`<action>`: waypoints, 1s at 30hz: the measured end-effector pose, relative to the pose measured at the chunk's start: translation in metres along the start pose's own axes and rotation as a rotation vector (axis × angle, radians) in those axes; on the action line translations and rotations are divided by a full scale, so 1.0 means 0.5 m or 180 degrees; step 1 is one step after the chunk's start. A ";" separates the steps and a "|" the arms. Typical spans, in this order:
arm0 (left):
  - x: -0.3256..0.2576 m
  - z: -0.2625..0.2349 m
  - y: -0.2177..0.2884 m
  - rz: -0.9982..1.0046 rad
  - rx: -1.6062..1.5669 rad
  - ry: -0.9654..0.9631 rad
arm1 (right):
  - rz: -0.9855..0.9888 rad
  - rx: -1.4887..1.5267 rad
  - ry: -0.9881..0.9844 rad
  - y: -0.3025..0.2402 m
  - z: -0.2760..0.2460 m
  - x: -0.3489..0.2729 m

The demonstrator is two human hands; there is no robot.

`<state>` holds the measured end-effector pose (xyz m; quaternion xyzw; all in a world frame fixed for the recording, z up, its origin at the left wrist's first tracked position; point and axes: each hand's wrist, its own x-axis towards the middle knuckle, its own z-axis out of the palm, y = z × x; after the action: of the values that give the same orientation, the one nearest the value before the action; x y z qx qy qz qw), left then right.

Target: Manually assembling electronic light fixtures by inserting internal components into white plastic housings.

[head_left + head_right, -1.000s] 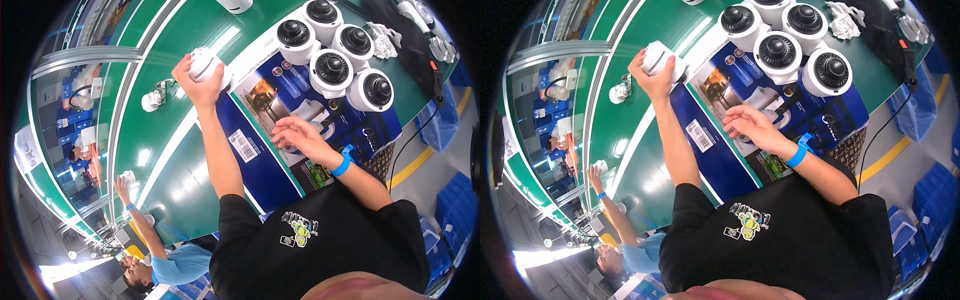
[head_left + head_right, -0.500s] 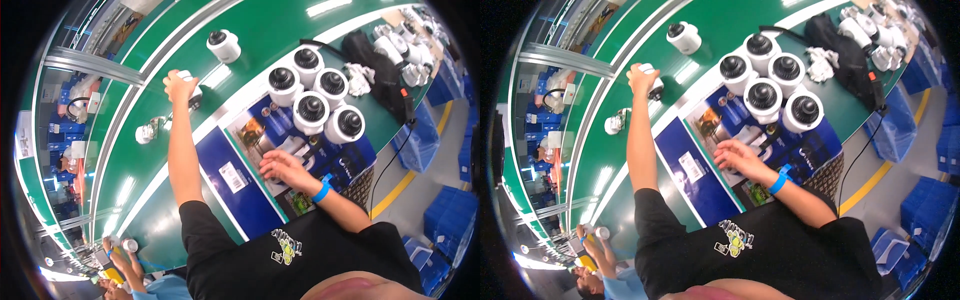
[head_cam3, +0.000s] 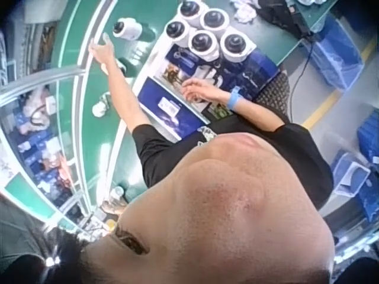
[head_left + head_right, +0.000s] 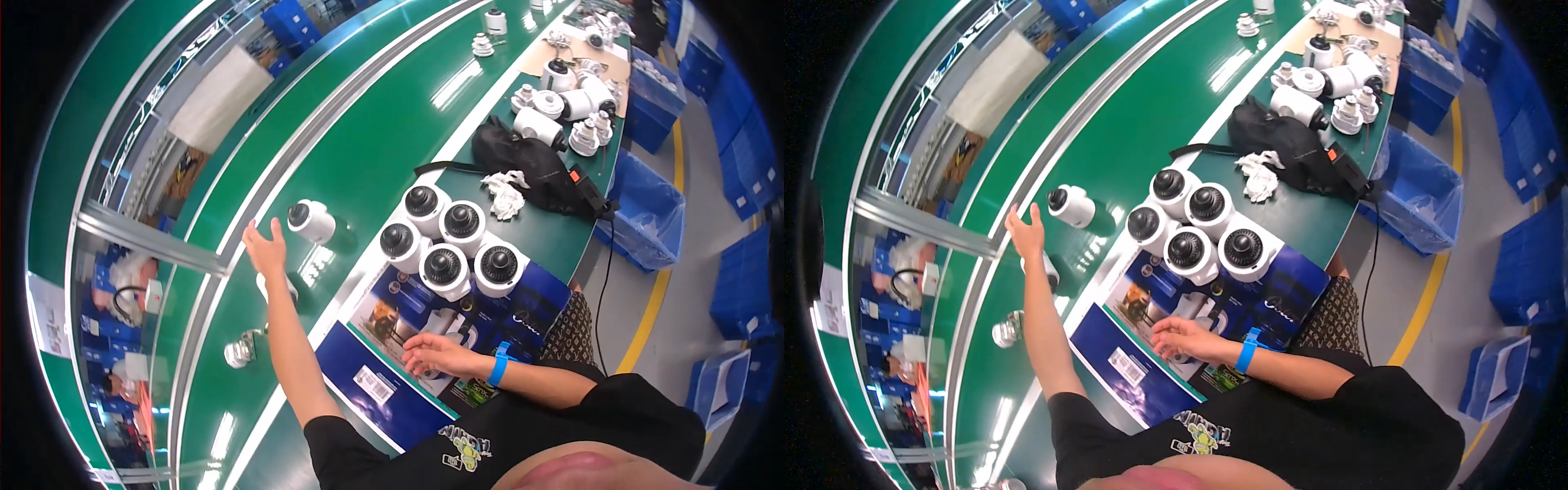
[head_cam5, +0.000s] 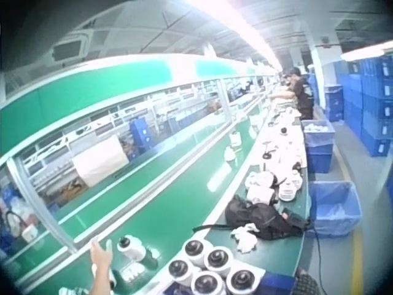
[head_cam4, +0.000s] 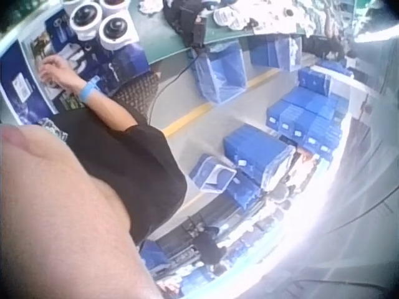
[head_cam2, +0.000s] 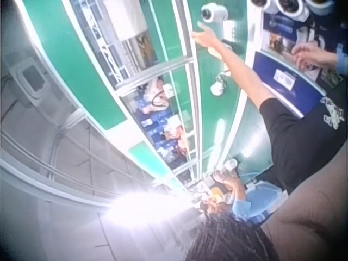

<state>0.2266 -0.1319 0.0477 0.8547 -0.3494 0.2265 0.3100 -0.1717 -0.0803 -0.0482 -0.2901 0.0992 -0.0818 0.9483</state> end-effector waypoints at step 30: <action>-0.597 -0.165 0.164 -0.0728 -0.3445 -0.1577 | -0.2246 -0.3322 0.0632 -0.016 0.043 -0.062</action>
<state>-0.0433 0.0152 -0.0437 0.6351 -0.3827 -0.2238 0.6325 -0.1972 -0.0690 -0.0220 -0.7202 0.1120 -0.3566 0.5845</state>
